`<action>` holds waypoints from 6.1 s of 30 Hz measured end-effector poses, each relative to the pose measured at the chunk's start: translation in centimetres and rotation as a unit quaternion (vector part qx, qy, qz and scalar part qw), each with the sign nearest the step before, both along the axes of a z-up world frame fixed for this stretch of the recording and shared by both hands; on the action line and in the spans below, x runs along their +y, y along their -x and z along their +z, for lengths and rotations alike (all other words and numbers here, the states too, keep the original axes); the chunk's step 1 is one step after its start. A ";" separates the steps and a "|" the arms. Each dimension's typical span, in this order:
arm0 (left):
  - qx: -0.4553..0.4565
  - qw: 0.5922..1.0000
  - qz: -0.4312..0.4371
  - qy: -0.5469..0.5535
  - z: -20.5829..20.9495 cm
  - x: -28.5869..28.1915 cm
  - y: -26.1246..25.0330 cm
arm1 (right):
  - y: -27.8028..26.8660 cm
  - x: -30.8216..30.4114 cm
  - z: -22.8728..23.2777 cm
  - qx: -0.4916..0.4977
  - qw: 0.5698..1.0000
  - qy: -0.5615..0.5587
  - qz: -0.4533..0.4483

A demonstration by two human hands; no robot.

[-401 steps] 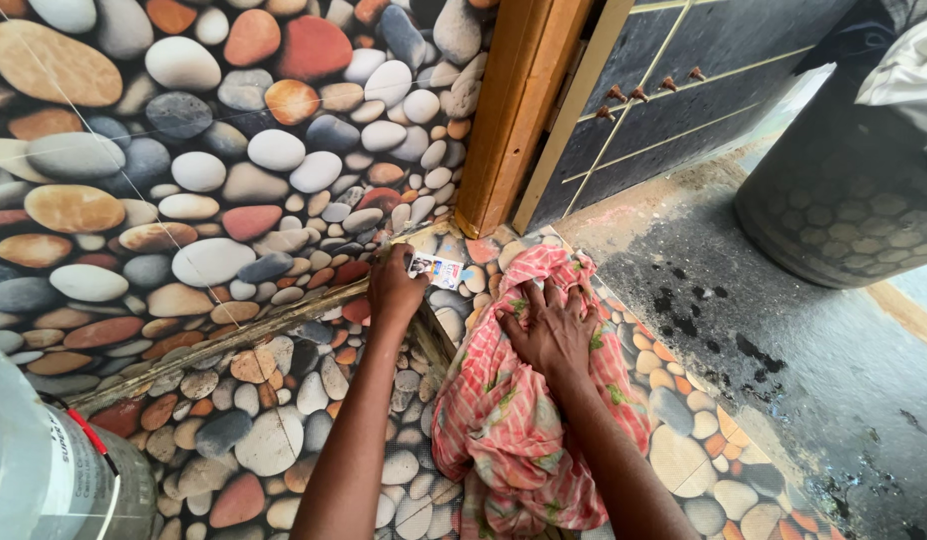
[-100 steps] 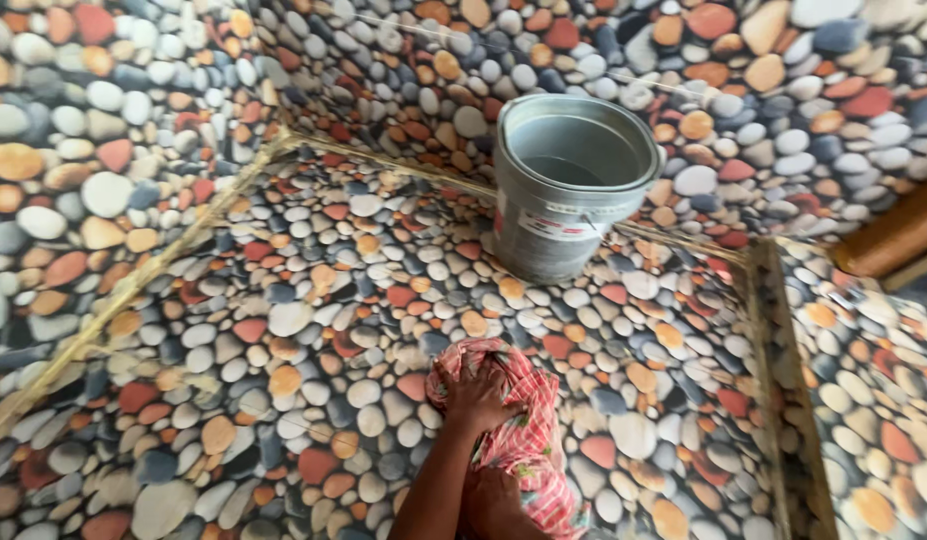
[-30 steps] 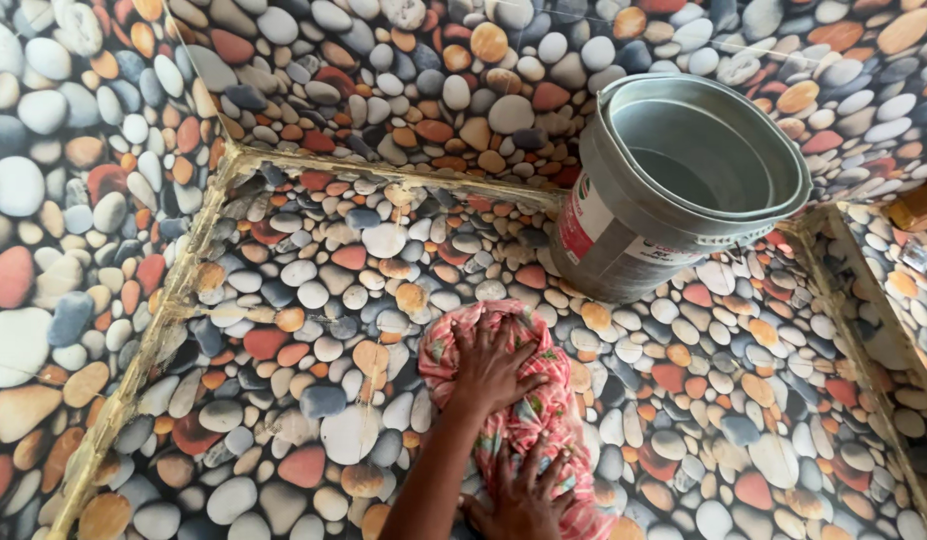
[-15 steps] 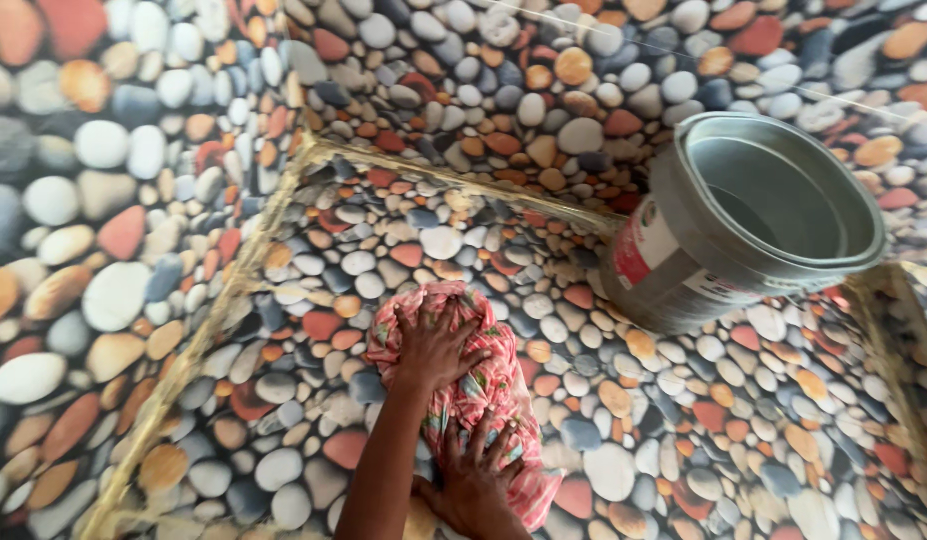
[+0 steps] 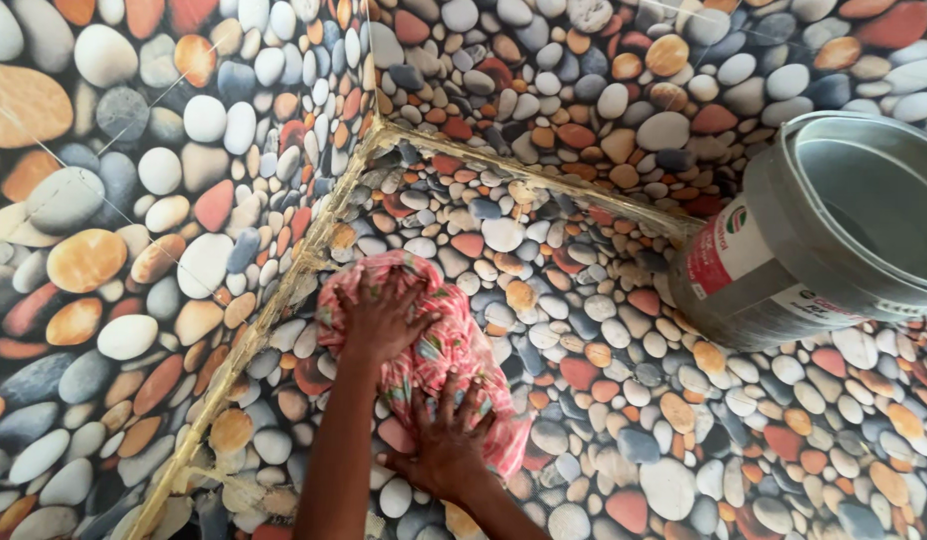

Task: The person wipes a pebble-patterned floor using a wet cloth, repeatedly rinsing the cloth in a bucket of water and scrubbing different sections of the surface.

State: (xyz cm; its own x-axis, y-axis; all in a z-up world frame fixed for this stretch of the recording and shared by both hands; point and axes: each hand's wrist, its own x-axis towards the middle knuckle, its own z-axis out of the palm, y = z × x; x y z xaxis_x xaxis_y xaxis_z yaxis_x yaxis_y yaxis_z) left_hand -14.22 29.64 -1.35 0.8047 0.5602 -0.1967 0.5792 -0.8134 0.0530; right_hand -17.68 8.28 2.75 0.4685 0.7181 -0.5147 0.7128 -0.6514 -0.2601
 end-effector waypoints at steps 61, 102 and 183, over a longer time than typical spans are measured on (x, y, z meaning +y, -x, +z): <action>0.077 0.979 0.184 0.034 -3.5 -3.2 20.9 | -0.6 0.7 -3.3 -0.065 0.977 -0.109 0.172; 0.027 0.989 -0.026 0.141 2.0 -16.7 1.3 | -16.4 -6.0 -2.0 -0.127 0.984 -0.096 -0.079; 0.084 0.868 -0.412 0.265 -0.1 -61.7 -18.3 | -36.0 -55.5 -5.4 -0.220 0.928 -0.081 -0.289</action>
State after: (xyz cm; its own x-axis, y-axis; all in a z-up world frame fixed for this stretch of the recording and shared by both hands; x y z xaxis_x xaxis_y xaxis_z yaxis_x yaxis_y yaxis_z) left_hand 4.05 -32.05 -1.40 0.8236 -0.3974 -0.4046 -0.1521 -0.8420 0.5175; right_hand 18.31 -47.22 -2.67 0.9389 0.3323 -0.0900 0.3163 -0.9359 -0.1552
